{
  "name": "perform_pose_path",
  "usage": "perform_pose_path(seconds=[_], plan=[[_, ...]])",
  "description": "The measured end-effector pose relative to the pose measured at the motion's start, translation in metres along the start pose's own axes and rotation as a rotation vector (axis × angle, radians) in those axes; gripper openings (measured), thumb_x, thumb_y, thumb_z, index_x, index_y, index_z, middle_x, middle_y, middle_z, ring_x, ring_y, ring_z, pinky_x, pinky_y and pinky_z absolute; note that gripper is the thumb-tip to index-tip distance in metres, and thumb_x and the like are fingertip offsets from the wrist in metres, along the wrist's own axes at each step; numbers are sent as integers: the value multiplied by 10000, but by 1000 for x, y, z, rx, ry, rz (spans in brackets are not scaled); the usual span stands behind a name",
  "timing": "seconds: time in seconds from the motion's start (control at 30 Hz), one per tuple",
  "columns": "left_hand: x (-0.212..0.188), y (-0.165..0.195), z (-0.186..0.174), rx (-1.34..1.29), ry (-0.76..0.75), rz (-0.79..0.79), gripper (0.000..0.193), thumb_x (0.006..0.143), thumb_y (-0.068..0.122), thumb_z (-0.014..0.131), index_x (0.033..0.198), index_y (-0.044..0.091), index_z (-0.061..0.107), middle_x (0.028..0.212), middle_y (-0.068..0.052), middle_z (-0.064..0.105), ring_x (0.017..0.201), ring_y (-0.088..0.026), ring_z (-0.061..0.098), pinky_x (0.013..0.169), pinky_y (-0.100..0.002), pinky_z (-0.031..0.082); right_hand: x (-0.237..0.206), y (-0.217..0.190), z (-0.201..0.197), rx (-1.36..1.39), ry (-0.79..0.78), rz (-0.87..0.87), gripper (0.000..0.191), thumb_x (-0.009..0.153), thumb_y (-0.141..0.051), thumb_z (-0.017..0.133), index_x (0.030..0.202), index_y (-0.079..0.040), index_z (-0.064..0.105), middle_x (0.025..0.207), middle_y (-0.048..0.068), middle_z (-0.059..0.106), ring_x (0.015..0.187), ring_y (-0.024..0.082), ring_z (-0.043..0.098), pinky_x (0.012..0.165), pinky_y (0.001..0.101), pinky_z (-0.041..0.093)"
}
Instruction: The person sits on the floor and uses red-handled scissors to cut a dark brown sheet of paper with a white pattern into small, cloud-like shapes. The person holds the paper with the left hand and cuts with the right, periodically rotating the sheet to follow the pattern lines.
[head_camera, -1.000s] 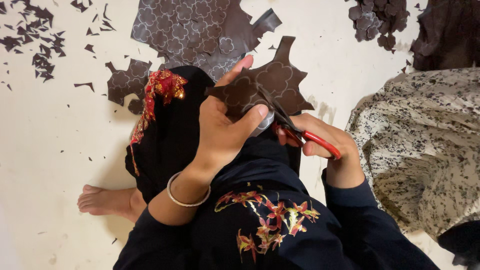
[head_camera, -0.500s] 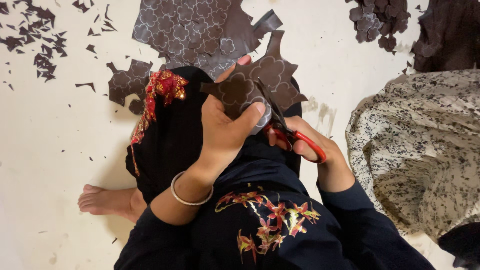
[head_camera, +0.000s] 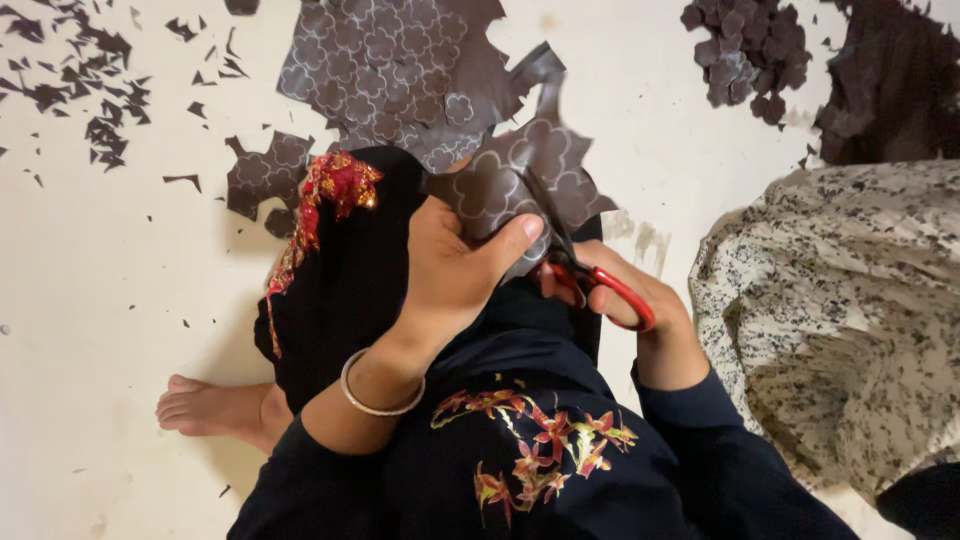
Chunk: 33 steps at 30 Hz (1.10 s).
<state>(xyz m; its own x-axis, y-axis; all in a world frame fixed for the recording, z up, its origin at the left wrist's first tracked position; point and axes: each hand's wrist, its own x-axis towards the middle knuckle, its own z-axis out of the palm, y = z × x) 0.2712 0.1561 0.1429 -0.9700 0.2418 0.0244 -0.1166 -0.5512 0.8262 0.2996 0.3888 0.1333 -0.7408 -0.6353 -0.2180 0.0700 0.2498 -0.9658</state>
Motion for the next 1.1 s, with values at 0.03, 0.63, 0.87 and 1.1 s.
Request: perform_pose_path(seconds=[0.03, 0.63, 0.87, 1.1], plan=[[0, -1, 0, 4, -3, 3, 504, 967, -67, 739, 1437, -75, 559, 1215, -88, 702, 1079, -120, 659, 976, -273, 551, 1, -1, 2, 21, -3, 11, 1010, 760, -992, 446, 987, -24, 623, 764, -1, 553, 680, 109, 528, 610, 268, 425], [-2, -7, -2, -130, -14, 54, 596, 948, -94, 652, 1497, -30, 432, 1281, -69, 632, 1158, -121, 625, 1034, -279, 525, 2, -4, 20, -167, 235, -11, 993, 768, -989, 414, 1020, -51, 618, 774, -1, 527, 674, 106, 501, 604, 252, 401], [2, -12, -8, -113, 100, 106, 538, 954, -66, 680, 1439, -11, 453, 1188, -56, 652, 1050, -117, 655, 958, -278, 557, -5, -13, 11, -299, 218, -92, 1009, 820, -956, 409, 1144, -25, 623, 892, 52, 561, 812, 175, 550, 720, 305, 455], [10, 6, -34, 70, 190, 251, 414, 1021, -89, 727, 1359, -49, 492, 1141, -57, 633, 1002, -114, 640, 943, -264, 546, -39, -3, -26, -283, 108, -98, 907, 823, -902, 494, 1082, -48, 661, 1079, 90, 716, 1016, 205, 689, 891, 347, 534]])
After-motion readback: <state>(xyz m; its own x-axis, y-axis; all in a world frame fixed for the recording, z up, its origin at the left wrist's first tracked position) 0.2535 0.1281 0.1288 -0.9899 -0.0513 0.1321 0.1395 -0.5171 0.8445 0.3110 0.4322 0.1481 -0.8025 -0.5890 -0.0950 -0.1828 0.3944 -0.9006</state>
